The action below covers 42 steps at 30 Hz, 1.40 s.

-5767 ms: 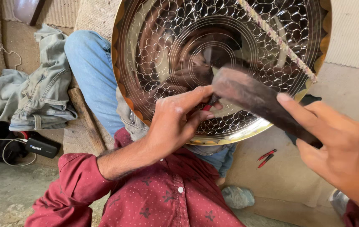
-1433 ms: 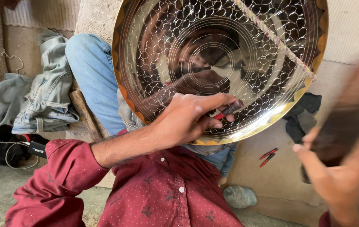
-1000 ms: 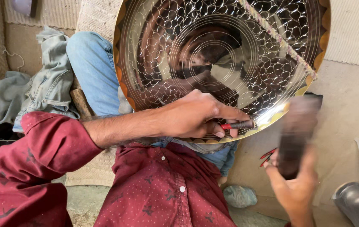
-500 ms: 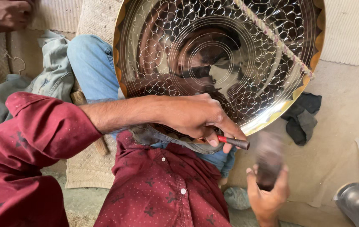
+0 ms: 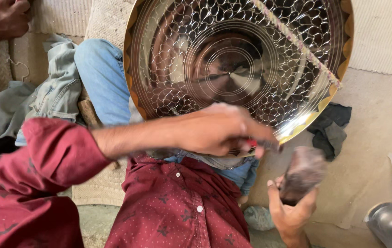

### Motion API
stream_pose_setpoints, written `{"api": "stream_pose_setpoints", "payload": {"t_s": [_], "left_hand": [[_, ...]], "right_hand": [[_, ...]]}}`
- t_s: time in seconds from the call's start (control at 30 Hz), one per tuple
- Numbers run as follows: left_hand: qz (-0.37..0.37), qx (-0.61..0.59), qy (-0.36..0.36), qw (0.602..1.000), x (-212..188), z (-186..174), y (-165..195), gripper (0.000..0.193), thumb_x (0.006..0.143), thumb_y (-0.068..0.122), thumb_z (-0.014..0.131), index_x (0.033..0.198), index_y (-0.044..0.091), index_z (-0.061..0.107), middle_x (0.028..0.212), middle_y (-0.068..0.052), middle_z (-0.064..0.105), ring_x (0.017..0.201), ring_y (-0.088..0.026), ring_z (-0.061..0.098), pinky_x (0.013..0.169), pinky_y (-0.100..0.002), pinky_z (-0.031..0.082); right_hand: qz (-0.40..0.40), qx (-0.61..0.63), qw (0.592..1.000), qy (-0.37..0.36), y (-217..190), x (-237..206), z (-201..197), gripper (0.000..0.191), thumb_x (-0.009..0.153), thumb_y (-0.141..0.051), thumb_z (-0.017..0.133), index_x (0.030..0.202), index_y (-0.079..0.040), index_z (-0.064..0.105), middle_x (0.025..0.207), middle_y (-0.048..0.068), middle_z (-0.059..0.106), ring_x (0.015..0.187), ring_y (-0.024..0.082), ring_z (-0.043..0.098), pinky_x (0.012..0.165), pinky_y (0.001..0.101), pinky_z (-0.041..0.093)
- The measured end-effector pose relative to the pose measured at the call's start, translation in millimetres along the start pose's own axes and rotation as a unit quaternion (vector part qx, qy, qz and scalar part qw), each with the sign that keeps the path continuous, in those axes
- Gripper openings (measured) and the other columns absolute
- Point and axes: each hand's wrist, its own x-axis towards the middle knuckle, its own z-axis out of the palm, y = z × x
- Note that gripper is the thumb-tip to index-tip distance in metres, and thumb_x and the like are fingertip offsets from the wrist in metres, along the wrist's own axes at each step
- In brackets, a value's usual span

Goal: The person sits on the floor holding a punch against a decorative metal plate resting on their lap and strikes the punch with a wooden mallet to hammer a pattern into the plate. They set the finished plate aside with a stack of completed plates, pick up another plate, wipe it with a cloth, and resume hammering the pattern.

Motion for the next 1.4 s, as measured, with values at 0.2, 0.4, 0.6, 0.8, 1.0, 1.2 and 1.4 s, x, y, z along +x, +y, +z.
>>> {"api": "stream_pose_setpoints", "payload": {"t_s": [0.2,0.4,0.6,0.8,1.0,1.2,1.4], "left_hand": [[-0.269,-0.115,0.248,0.923,-23,16,21,0.046,0.088,0.008,0.076,0.131,0.013,0.061,0.109,0.002,0.080,0.069,-0.014,0.075,0.057,-0.029,0.058],[-0.105,0.023,0.352,0.930,-32,26,23,0.060,0.087,0.004,0.079,0.142,0.006,0.054,0.125,-0.014,0.072,0.109,-0.029,0.075,0.087,-0.036,0.061],[-0.121,-0.003,0.323,0.939,-34,26,19,0.059,0.090,0.005,0.076,0.144,0.004,0.051,0.125,-0.013,0.073,0.111,-0.030,0.075,0.087,-0.036,0.061],[-0.108,0.006,0.319,0.942,-34,26,20,0.058,0.089,0.002,0.075,0.143,0.004,0.052,0.128,-0.015,0.071,0.113,-0.032,0.073,0.087,-0.038,0.060],[-0.124,0.005,0.314,0.941,-32,26,19,0.060,0.085,0.004,0.077,0.140,0.004,0.054,0.125,-0.015,0.072,0.109,-0.033,0.073,0.085,-0.038,0.060],[-0.101,-0.017,0.301,0.948,-33,23,18,0.057,0.089,0.002,0.073,0.142,0.004,0.053,0.121,-0.011,0.075,0.107,-0.028,0.077,0.080,-0.035,0.061],[-0.092,0.009,0.312,0.946,-32,22,19,0.057,0.085,0.004,0.078,0.138,0.005,0.056,0.116,-0.015,0.074,0.100,-0.033,0.075,0.077,-0.039,0.060]], "right_hand": [[-0.034,-0.007,0.999,-0.037,-5,43,-18,0.086,0.085,0.006,0.080,0.157,-0.001,0.033,0.096,0.016,0.070,0.077,0.023,0.071,0.074,0.0359,0.058],[-0.115,-0.125,0.979,-0.109,-9,93,-45,0.087,0.079,0.005,0.081,0.154,-0.001,0.037,0.107,0.027,0.068,0.088,0.034,0.071,0.076,0.0413,0.057],[0.013,0.048,0.992,-0.115,-40,130,-61,0.093,0.090,0.000,0.079,0.166,-0.006,0.027,0.107,0.018,0.066,0.088,0.021,0.067,0.080,0.0297,0.056],[0.026,-0.149,0.948,-0.279,-74,168,-70,0.088,0.076,0.001,0.080,0.155,-0.016,0.045,0.101,0.012,0.068,0.069,0.024,0.065,0.071,0.0354,0.054],[0.036,-0.296,0.879,-0.373,-91,195,-71,0.086,0.078,-0.005,0.077,0.155,-0.028,0.045,0.112,0.010,0.071,0.084,0.026,0.071,0.078,0.0357,0.058],[0.030,-0.139,0.949,-0.282,-78,188,-72,0.092,0.073,-0.002,0.073,0.159,-0.017,0.045,0.117,0.018,0.070,0.098,0.030,0.074,0.078,0.0379,0.059],[0.049,-0.104,0.954,-0.277,-60,176,-75,0.095,0.075,-0.004,0.075,0.163,-0.013,0.039,0.112,0.016,0.070,0.088,0.027,0.073,0.077,0.0364,0.058]]}}
